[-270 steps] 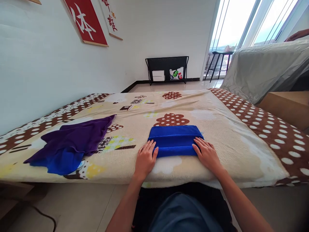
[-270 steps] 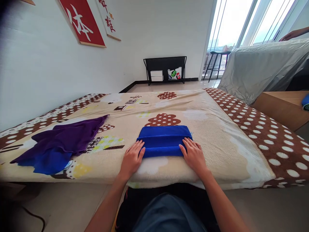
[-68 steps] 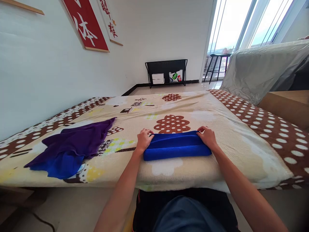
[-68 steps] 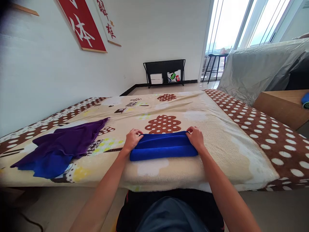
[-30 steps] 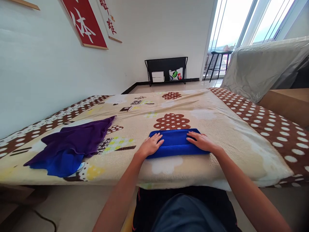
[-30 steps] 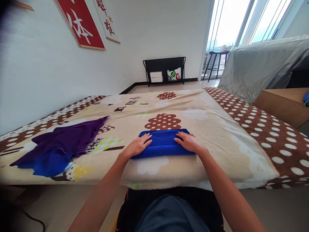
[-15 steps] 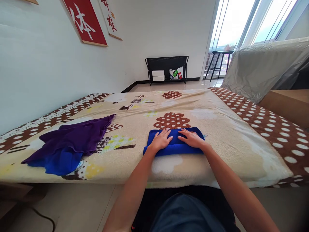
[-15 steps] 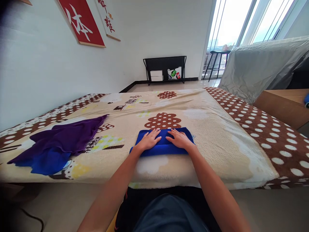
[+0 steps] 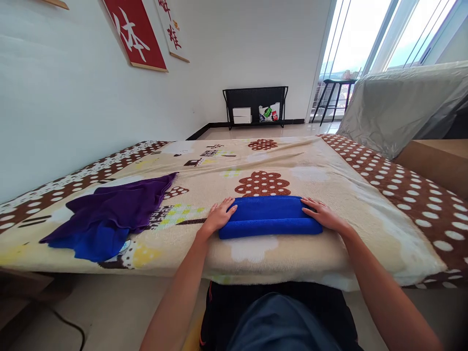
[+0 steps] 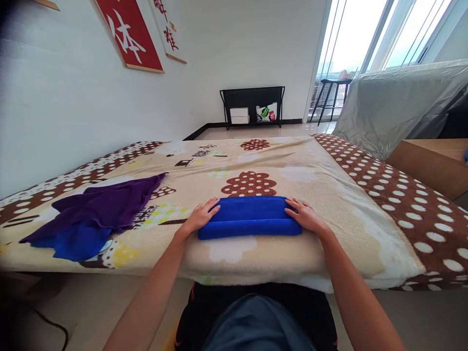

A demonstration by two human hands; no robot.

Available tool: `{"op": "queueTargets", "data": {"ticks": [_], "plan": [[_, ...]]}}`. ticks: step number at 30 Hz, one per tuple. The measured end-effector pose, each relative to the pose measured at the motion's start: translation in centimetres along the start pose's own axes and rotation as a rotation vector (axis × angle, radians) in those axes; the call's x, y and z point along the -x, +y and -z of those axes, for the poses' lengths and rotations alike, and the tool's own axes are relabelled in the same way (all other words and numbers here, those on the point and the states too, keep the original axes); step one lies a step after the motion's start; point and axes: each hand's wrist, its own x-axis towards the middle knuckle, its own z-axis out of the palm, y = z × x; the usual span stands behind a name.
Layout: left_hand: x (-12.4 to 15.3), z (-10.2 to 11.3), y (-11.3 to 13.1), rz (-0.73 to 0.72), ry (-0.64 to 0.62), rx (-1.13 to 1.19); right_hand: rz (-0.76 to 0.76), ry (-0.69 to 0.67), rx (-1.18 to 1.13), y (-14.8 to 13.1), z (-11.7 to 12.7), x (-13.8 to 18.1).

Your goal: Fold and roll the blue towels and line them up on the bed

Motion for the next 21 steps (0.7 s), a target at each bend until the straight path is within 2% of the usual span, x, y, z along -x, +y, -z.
{"op": "queueTargets", "data": {"ticks": [2, 4, 6, 8, 11, 13, 15, 21], "plan": [[1.8, 0.4, -0.2, 0.026, 0.094, 0.044, 0.027, 0.030, -0.048, 1.3, 0.4, 1.6], [4.3, 0.7, -0.3, 0.022, 0.238, 0.165, 0.012, 0.086, -0.084, 1.9, 1.0, 3.6], [7.3, 1.1, -0.2, -0.022, 0.379, 0.316, -0.016, 0.152, -0.114, 1.3, 1.6, 5.6], [10.0, 1.5, 0.2, -0.102, 0.436, 0.376, 0.007, 0.180, -0.168, -0.3, 2.1, 7.4], [12.4, 2.0, 0.8, -0.269, 0.308, 0.288, 0.089, 0.153, -0.236, -3.2, 2.5, 8.9], [12.6, 2.1, 1.1, -0.352, 0.173, 0.227, 0.107, 0.159, -0.236, -4.4, 2.2, 9.0], [12.2, 1.8, 1.2, -0.377, 0.087, 0.190, 0.114, 0.190, -0.232, -4.6, 1.6, 8.8], [10.6, 0.7, 0.7, -0.330, 0.087, 0.210, 0.153, 0.137, -0.266, -2.8, 0.5, 8.1]]}}
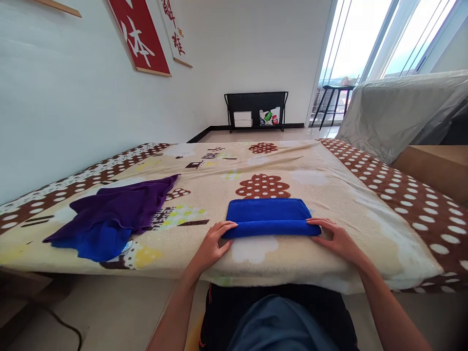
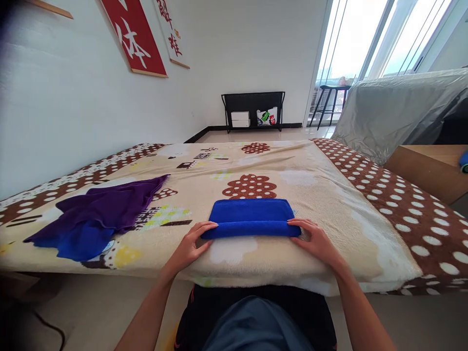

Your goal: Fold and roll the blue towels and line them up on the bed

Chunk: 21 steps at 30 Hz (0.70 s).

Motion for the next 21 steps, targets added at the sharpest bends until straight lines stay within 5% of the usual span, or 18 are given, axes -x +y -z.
{"op": "queueTargets", "data": {"ticks": [13, 21], "plan": [[0.45, -0.36, -0.61, 0.212, 0.169, 0.162, -0.097, 0.155, -0.050, 0.78, -0.90, 0.26], [0.53, -0.57, -0.88, 0.246, 0.193, 0.294, -0.127, 0.110, -0.205, 0.13, -0.38, 0.40]]}}
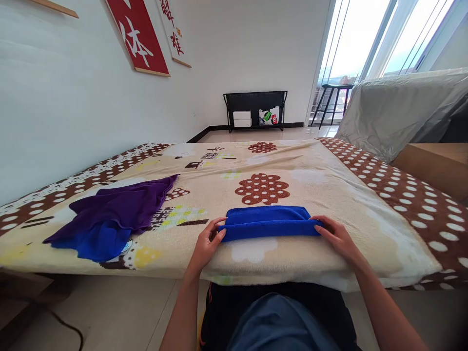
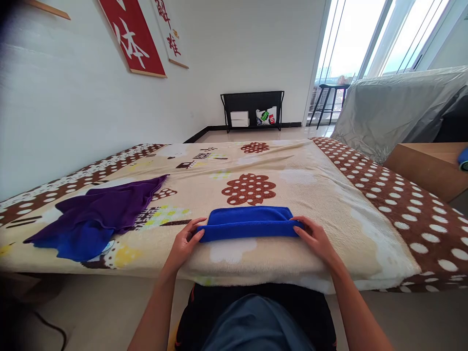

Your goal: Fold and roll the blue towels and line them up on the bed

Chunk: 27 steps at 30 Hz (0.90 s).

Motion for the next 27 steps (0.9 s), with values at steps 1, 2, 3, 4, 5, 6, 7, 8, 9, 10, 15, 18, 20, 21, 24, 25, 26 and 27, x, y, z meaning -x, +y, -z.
{"op": "queueTargets", "data": {"ticks": [1, 2, 3, 4, 5, 6, 7, 8, 9, 10, 15, 18, 20, 21, 24, 25, 26, 27], "plan": [[0.0, -0.1, 0.0, 0.001, 0.003, 0.001, 0.003, -0.001, 0.006, 0.1, 0.0, -0.1], [0.0, -0.2, 0.1, 0.000, 0.006, -0.001, 0.005, -0.001, 0.018, 0.2, -0.1, -0.2], [0.0, -0.3, 0.1, 0.002, 0.009, -0.007, 0.006, 0.000, 0.037, 0.4, -0.1, -0.3], [0.0, -0.4, 0.2, 0.003, 0.012, -0.021, 0.009, 0.003, 0.065, 0.5, -0.3, -0.4], [0.0, -0.6, 0.2, 0.003, 0.017, -0.043, 0.016, 0.016, 0.105, 0.7, -0.4, -0.5], [0.0, -0.8, 0.2, -0.002, 0.028, -0.073, 0.027, 0.043, 0.158, 0.9, -0.7, -0.6], [-0.1, -1.0, 0.2, -0.012, 0.050, -0.111, 0.048, 0.087, 0.224, 1.0, -1.0, -0.6], [-0.2, -1.2, 0.1, -0.028, 0.089, -0.154, 0.077, 0.158, 0.301, 1.2, -1.3, -0.7], [-0.3, -1.4, 0.0, -0.052, 0.143, -0.201, 0.111, 0.249, 0.390, 1.2, -1.7, -0.6], [-0.4, -1.7, -0.2, -0.083, 0.211, -0.252, 0.145, 0.350, 0.483, 1.2, -2.0, -0.5], [-0.3, -4.2, 0.4, -0.278, 0.551, -0.563, 0.257, 0.663, 0.772, -0.2, -4.4, 0.4], [0.1, -7.0, 2.2, -0.441, 0.424, -0.639, 0.425, 0.527, 0.727, -2.4, -6.5, 0.8], [0.1, -9.0, 3.6, -0.508, 0.235, -0.651, 0.510, 0.357, 0.687, -3.9, -7.8, 0.6], [0.0, -9.9, 4.2, -0.505, 0.157, -0.661, 0.517, 0.286, 0.681, -4.4, -8.3, 0.4], [-0.9, -11.3, 5.0, -0.397, 0.052, -0.695, 0.432, 0.209, 0.706, -4.9, -8.7, -0.9], [-1.3, -11.3, 5.0, -0.358, 0.043, -0.706, 0.390, 0.207, 0.715, -4.7, -8.5, -1.4], [-1.8, -11.1, 4.9, -0.323, 0.039, -0.720, 0.348, 0.205, 0.724, -4.3, -8.2, -2.0], [-2.3, -10.7, 4.8, -0.292, 0.036, -0.736, 0.308, 0.198, 0.732, -3.9, -7.7, -2.4]]}}
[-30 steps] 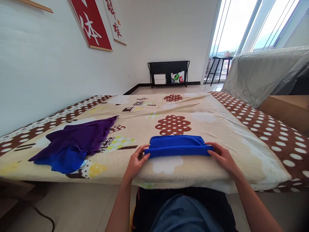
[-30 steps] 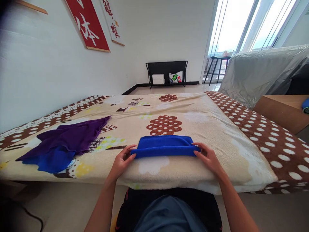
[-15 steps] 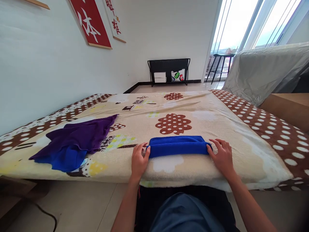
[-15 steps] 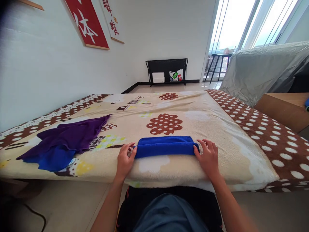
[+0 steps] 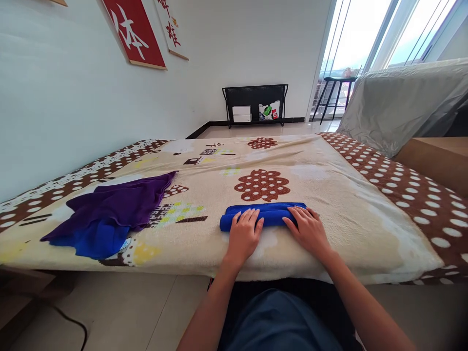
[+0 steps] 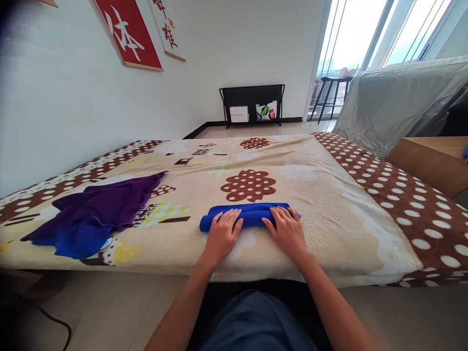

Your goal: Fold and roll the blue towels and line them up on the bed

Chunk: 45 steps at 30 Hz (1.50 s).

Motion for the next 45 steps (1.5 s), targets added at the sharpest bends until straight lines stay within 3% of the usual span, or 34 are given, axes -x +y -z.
{"op": "queueTargets", "data": {"ticks": [5, 10, 14, 16, 18, 21, 25, 29, 34, 40, 45], "plan": [[-1.3, 1.1, -2.9, 0.132, -0.061, -0.110, -0.115, -0.114, 0.002, 3.0, -0.1, -0.8], [-0.9, 1.6, -5.6, 0.213, -0.060, -0.121, -0.167, -0.088, 0.002, 3.8, -0.5, -0.2], [0.5, 1.5, -6.7, 0.134, 0.105, -0.089, -0.165, 0.041, 0.039, 4.1, -0.4, 1.1], [1.5, 1.8, -6.9, 0.092, 0.243, -0.090, -0.093, 0.114, 0.001, 4.5, 0.1, 1.9], [2.7, 2.2, -6.9, 0.020, 0.297, -0.070, 0.022, 0.127, -0.068, 5.0, 0.7, 2.8], [4.1, 2.9, -7.0, -0.092, 0.191, -0.008, 0.132, 0.033, -0.148, 5.9, 1.2, 3.6], [4.2, 3.2, -7.1, -0.075, 0.081, -0.009, 0.087, 0.008, -0.173, 6.4, 0.9, 3.3], [2.7, 3.0, -6.9, -0.022, 0.050, -0.044, 0.088, 0.024, -0.131, 6.4, 0.6, 2.2], [1.9, 3.9, -6.4, -0.058, 0.037, -0.132, 0.102, 0.017, -0.125, 5.9, 1.8, 1.6], [1.4, 6.2, -5.9, -0.007, -0.067, -0.115, 0.096, -0.064, -0.096, 4.0, 3.9, 1.7], [-0.8, 5.8, -4.0, -0.080, -0.097, -0.191, 0.167, -0.036, 0.008, 0.0, 3.5, -0.2]]}}
